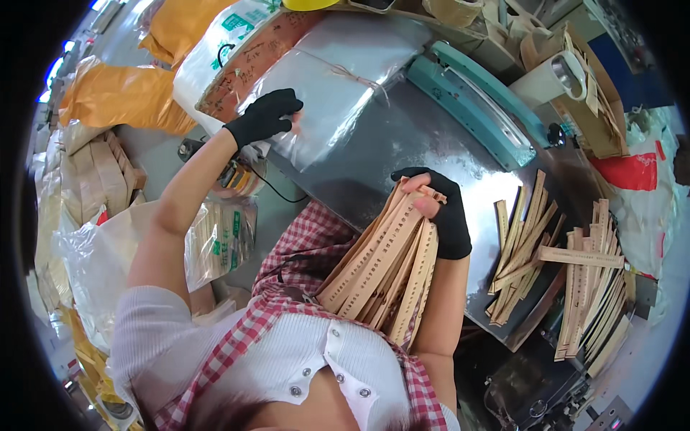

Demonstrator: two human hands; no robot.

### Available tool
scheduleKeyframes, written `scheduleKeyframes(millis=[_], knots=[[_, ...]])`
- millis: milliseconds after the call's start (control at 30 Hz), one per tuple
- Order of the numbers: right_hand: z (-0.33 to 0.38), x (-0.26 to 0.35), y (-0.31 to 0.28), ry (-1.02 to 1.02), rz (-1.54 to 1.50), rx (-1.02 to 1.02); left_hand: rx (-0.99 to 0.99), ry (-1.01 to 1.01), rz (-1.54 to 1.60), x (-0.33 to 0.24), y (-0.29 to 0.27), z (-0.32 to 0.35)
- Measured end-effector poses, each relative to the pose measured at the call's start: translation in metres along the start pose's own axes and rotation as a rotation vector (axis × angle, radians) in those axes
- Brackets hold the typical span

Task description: Packaging and sealing bundles of wooden sticks into plastic bags using a heat sealer and tape dispenser.

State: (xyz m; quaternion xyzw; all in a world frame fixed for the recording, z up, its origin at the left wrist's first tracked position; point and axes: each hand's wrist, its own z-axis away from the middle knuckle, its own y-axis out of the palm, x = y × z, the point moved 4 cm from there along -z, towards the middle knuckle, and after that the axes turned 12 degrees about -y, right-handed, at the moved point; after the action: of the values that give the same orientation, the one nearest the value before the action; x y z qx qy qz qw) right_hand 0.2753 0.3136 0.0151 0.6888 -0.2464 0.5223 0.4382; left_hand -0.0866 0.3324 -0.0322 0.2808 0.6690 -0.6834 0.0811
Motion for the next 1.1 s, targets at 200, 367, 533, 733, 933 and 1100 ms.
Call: scheduleKeyframes(millis=[200,367,533,733,933,1100], knots=[[0.0,-0.007,-0.006,0.034,-0.019,-0.003,-0.11,-0.094,0.129,0.019,0.01,0.003],[-0.001,-0.012,-0.013,0.009,0.047,0.01,-0.169,-0.373,0.418,-0.023,0.007,-0.001],[-0.03,-0.04,0.015,0.182,-0.15,0.14,0.031,-0.319,0.743,-0.111,0.022,-0.035],[-0.039,-0.054,0.006,0.187,0.056,0.088,0.065,-0.504,0.99,-0.112,0.031,-0.024],[-0.024,-0.065,-0.025,0.194,0.018,-0.026,-0.33,-0.593,1.165,-0.112,0.057,0.01],[-0.016,-0.053,-0.022,0.176,0.003,-0.045,-0.549,-0.679,1.433,-0.127,0.07,0.014]])
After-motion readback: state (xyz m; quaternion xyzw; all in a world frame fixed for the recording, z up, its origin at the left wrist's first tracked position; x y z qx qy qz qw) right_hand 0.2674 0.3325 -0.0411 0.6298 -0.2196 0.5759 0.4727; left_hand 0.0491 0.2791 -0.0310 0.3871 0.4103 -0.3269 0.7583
